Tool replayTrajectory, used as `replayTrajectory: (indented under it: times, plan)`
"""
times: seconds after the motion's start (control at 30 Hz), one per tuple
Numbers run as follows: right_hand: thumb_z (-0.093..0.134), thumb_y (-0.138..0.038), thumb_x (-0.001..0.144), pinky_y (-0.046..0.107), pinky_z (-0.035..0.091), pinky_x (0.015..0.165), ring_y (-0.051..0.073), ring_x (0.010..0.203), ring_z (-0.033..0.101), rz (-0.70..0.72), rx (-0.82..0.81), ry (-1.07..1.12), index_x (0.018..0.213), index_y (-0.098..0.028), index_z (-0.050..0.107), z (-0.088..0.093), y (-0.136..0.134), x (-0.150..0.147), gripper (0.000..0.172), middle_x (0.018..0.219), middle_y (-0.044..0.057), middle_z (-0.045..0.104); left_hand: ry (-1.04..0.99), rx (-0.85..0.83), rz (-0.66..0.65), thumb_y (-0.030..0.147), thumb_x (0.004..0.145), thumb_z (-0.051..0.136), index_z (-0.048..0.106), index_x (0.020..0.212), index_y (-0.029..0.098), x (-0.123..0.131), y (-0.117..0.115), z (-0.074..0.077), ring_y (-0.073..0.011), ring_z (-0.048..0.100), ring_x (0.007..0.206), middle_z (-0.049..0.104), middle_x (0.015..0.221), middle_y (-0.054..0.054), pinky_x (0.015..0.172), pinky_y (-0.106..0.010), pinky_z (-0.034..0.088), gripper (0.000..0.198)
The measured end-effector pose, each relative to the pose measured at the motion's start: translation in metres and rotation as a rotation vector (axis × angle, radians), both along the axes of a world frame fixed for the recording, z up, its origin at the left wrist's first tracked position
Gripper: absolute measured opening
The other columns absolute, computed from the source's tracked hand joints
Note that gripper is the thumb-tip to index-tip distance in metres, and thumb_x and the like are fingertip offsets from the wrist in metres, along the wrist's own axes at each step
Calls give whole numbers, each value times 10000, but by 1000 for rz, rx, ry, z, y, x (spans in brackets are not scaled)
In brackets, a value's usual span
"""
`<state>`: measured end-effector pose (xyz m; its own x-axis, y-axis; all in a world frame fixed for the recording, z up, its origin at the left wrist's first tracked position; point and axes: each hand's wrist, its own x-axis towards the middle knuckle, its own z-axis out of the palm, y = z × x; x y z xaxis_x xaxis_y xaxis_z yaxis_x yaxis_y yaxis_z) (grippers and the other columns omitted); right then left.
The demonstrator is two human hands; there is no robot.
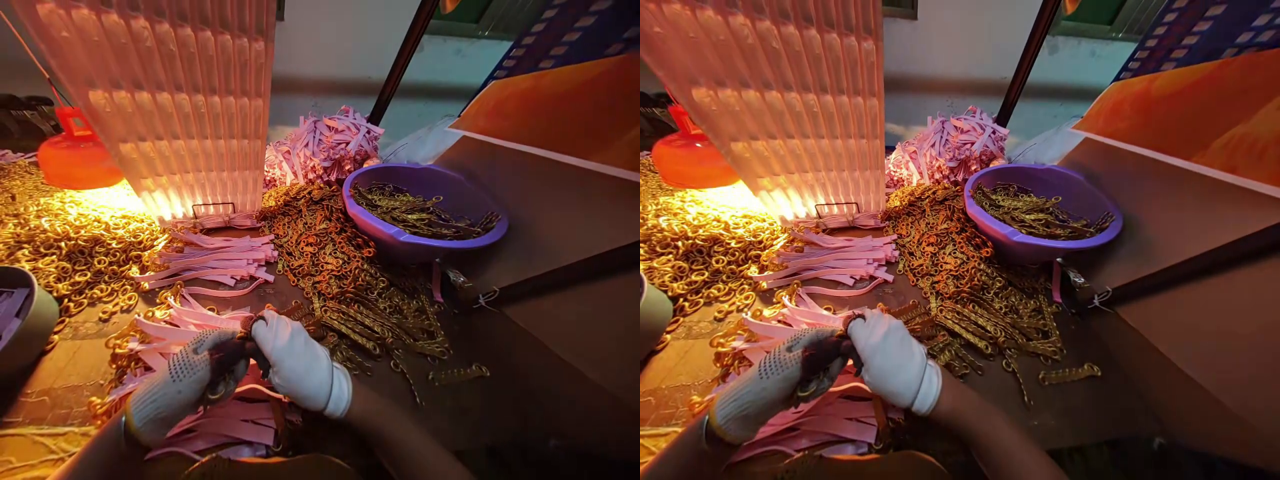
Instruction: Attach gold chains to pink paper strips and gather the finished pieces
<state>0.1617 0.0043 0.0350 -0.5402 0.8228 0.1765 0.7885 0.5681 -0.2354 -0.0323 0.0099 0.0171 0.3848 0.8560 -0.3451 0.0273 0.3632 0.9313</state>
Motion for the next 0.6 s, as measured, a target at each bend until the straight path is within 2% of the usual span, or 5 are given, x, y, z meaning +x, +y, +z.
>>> replayTrajectory:
  times: [0.23, 0.33, 0.4, 0.5, 0.6]
  plan:
    - [521, -90, 767, 279, 310, 608, 165, 692, 514, -58, -3, 144, 858, -194, 553, -10, 2, 9, 142, 789, 24, 604, 274, 332, 0, 362, 842, 618, 599, 705, 167, 8, 5, -2, -94, 447, 519, 571, 613, -5, 453, -191, 313, 240]
    - [497, -195, 835, 274, 241, 543, 126, 551, 421, 12, 20, 332, 695, -197, 461, -14, 3, 11, 144, 612, -16, 502, 111, 158, -64, 425, 855, 585, 526, 709, 187, 15, 0, 4, -69, 350, 401, 465, 503, 44, 393, -189, 229, 286]
    - [464, -308, 870, 297, 201, 541, 136, 532, 391, -17, 218, 396, 655, -201, 445, -18, 0, 8, 240, 585, -2, 475, -17, 3, -83, 509, 843, 593, 499, 707, 197, 21, -4, 10, -66, 330, 369, 438, 471, 52, 373, -186, 204, 353]
    - [443, -375, 896, 315, 192, 559, 167, 565, 437, -116, 415, 410, 706, -187, 525, -24, -7, 2, 280, 628, 46, 535, -139, -33, 23, 497, 773, 692, 498, 706, 190, 29, -4, 12, -65, 402, 459, 492, 552, 32, 431, -163, 303, 370]
    - [474, -317, 927, 295, 204, 529, 148, 526, 457, -221, 92, 431, 769, -186, 556, -25, -6, 8, 221, 622, 22, 576, -94, -13, 69, 477, 796, 667, 513, 734, 185, 34, 14, 6, -62, 408, 501, 495, 602, 31, 474, -159, 338, 336]
